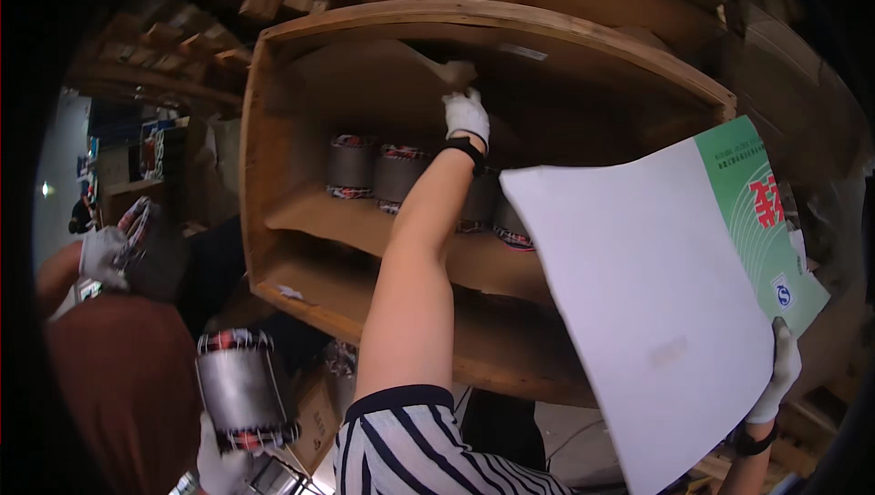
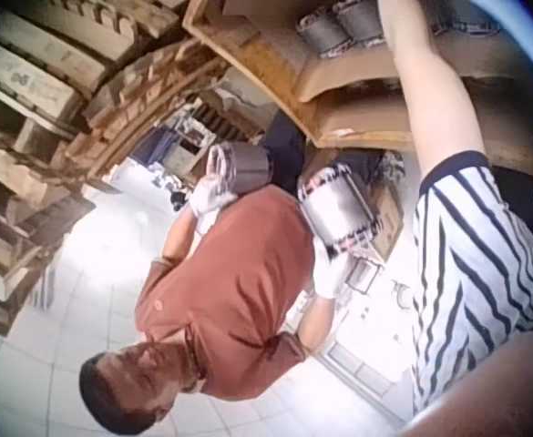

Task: Packing finished metal motor components into wooden crates with cardboard separators.

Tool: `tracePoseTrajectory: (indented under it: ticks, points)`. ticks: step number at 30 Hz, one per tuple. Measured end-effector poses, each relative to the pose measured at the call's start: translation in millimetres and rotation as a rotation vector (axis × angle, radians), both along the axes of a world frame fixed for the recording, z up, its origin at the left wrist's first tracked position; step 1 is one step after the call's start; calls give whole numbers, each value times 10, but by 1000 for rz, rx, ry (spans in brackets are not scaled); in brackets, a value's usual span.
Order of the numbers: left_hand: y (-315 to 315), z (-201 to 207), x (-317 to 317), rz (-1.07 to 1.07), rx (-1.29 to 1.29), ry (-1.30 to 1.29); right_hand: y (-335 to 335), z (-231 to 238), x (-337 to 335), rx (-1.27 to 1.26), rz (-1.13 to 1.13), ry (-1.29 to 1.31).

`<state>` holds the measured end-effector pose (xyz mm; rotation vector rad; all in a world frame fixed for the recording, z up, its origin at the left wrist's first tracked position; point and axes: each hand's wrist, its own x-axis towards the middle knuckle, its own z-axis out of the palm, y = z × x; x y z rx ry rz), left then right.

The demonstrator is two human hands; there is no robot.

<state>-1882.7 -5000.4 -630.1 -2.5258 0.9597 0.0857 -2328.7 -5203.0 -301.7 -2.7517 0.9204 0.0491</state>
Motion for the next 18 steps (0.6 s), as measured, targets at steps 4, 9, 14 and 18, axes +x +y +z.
tracePoseTrajectory:
  ticks: [4,9,14,18]
  points:
    - [368,136,-632,46,111,143,-48,158,422,-64,117,-169]
    - [1407,-114,-1304,113,158,429,386,120,1572,-183,424,-192]
    - [1015,404,-1538,169,187,374,862,-232,2279,-35,522,-183]
    - [1209,262,-1459,277,89,341,1305,-949,2476,-104,533,24]
